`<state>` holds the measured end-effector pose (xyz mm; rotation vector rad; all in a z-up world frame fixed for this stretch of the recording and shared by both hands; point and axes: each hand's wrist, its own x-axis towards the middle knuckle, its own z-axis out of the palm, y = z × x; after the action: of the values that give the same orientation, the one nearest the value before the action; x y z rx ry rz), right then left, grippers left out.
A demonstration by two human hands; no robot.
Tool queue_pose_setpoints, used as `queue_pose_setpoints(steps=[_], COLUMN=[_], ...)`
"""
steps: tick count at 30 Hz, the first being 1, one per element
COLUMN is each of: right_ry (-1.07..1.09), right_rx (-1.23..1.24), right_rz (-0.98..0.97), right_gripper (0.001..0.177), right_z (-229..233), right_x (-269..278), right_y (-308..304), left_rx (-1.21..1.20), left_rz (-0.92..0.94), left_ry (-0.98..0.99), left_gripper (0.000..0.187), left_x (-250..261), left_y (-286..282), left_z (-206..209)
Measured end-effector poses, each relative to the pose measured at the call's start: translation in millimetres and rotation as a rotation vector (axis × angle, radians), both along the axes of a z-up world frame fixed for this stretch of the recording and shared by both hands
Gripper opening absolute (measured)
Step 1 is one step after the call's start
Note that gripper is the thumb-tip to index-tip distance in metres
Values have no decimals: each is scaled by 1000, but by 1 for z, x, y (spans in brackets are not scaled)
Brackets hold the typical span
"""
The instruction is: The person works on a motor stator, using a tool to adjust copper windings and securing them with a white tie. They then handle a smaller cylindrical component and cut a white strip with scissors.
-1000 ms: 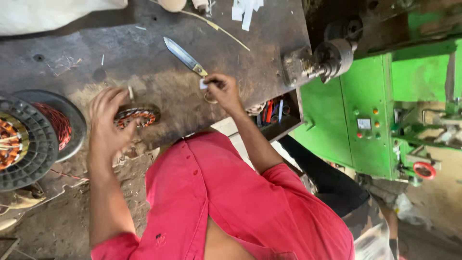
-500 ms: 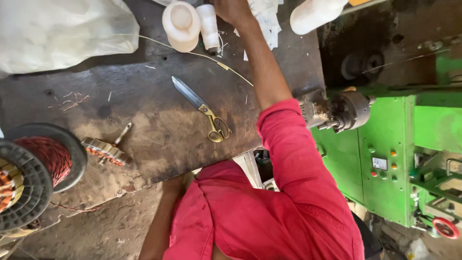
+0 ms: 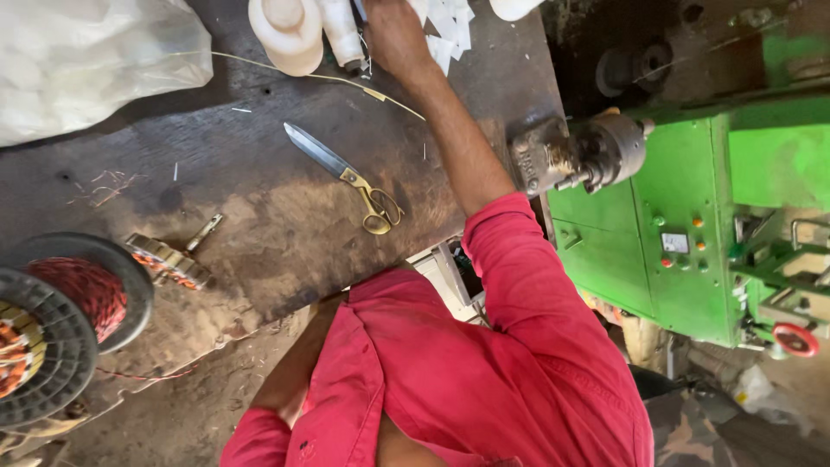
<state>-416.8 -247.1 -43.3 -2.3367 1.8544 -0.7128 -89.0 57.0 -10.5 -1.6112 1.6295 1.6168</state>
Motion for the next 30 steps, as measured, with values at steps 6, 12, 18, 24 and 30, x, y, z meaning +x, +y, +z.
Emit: queue_pose_setpoints(steps=[6,12,18,24,30], right_ry=[-16,-49,-30,34,-193], right_rx=[23,136,170,147,22], right_rz=[-59,-233,-406,-355,-289], right_gripper=[53,50,63,72,29], right_z=[19,37,50,37,26], right_x=[12,5,15,62,24], right_y=[111,238,334,396,419], left_rx=[-85,-118,-117,-197,-136], left_rz=[14,48,11,131,119], left_ry=[73,0,-113,38,41], left_gripper=[61,62,64,65,56], left_x=[14,100,191,208,145], left_y=[-7,20,52,73,92], left_z=[-12,-26,-35,-53,-28])
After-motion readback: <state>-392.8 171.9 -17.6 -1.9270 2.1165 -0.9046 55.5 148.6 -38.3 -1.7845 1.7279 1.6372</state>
